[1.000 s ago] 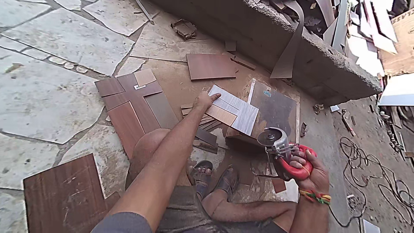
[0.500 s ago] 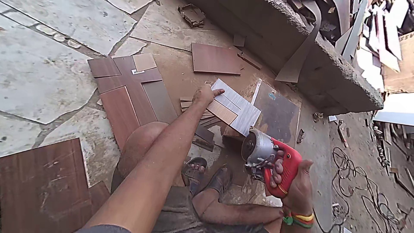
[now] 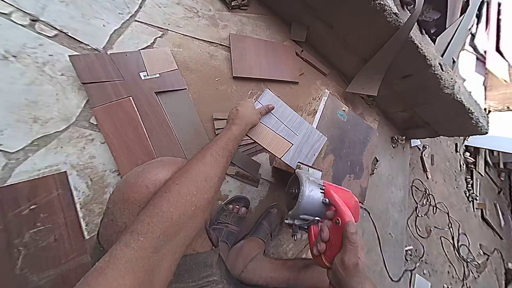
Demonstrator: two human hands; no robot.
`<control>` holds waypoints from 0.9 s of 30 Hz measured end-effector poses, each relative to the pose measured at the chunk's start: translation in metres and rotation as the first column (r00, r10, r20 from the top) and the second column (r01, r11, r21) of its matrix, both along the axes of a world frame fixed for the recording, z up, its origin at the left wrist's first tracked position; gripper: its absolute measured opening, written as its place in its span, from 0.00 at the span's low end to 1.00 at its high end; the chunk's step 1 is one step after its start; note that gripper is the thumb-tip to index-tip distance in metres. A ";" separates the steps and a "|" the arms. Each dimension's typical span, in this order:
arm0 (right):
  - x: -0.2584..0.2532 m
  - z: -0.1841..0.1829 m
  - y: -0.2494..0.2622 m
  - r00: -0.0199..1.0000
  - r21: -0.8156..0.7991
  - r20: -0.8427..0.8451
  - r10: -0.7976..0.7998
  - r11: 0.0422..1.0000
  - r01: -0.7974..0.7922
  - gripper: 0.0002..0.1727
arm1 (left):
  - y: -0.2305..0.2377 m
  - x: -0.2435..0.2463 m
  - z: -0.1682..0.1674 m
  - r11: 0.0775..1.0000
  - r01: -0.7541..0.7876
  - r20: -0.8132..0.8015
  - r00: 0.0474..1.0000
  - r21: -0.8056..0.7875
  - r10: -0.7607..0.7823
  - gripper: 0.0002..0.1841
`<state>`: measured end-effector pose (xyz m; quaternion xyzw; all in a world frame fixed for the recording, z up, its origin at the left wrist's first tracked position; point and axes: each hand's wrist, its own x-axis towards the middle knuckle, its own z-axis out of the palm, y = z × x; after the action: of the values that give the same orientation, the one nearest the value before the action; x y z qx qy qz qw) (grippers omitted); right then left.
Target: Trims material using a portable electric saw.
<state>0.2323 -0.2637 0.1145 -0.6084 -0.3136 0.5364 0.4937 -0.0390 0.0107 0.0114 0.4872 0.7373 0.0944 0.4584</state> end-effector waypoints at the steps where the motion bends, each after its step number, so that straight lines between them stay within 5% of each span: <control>1: -0.002 -0.003 -0.002 1.000 0.007 0.007 0.000 1.000 0.000 0.43 | 0.001 0.000 0.001 1.000 -0.002 -0.004 1.000 -0.006 0.002 0.44; 14: -0.014 -0.010 -0.002 0.998 0.024 0.060 -0.008 1.000 0.007 0.40 | 0.000 0.009 0.009 0.996 -0.074 -0.058 0.996 -0.051 0.072 0.47; 27: -0.020 -0.015 -0.002 0.999 0.028 0.040 0.006 1.000 -0.008 0.35 | -0.001 0.006 0.017 0.996 -0.091 0.055 0.994 0.002 0.091 0.45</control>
<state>0.2122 -0.2660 0.0993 -0.6108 -0.3332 0.5213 0.4941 -0.0331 0.0092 0.0289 0.4514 0.7458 0.1303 0.4723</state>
